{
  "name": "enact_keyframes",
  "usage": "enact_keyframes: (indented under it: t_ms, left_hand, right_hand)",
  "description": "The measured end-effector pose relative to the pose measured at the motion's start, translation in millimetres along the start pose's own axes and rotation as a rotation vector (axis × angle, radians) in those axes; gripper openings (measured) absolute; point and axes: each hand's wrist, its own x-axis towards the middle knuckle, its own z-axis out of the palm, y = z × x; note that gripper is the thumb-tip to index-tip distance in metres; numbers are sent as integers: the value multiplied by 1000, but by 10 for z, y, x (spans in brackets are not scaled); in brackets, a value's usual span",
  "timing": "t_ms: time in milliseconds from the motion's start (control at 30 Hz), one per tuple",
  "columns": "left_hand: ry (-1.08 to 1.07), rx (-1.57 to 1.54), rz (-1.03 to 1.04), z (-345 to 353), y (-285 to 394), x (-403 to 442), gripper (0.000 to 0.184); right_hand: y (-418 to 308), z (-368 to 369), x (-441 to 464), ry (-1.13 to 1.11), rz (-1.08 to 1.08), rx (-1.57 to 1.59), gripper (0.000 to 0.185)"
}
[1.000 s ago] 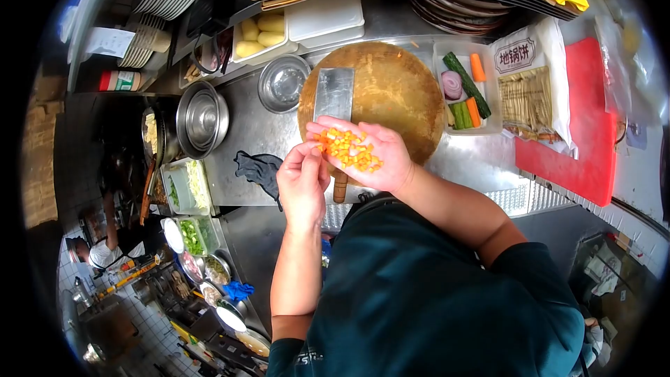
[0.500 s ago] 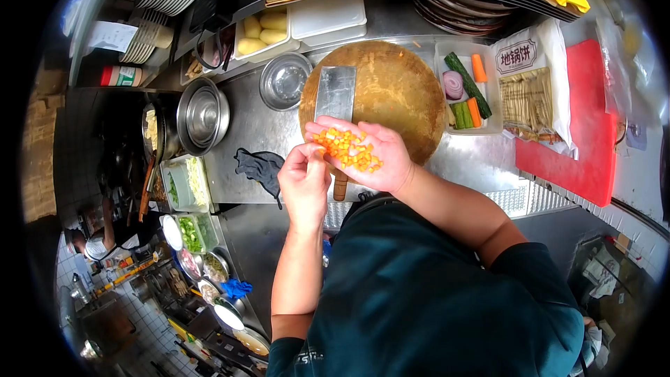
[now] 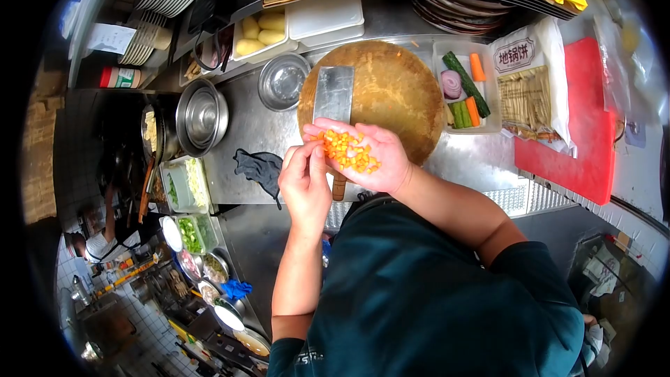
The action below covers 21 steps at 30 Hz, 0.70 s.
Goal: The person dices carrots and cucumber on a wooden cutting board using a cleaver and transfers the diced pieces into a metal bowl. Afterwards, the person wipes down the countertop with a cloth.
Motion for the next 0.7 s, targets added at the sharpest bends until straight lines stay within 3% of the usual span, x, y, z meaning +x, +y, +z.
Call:
enact_keyframes:
  t_ms: [167,333,500,600,700]
  left_hand:
    - [112,-76,61,-115,-96,-66,22]
    - [303,-308,-310,-439,-420,-239,24]
    - [403,-379,-587,-767,-899,-733,22]
    - [456,-428,-674,-828,-1126,-1084,25]
    - [461,-478,-789,-918,-1341,-1450,25]
  right_hand:
    - [-24,40,3,23,-10,100,65]
    - [-81,-116,130,177,-46,0,73]
    - [-136,-85,870,716,-113,-251,43]
    - [-173,-333,1575,727,-137,-265,34]
    - [-309,-884,2328,606,-131,-596,24]
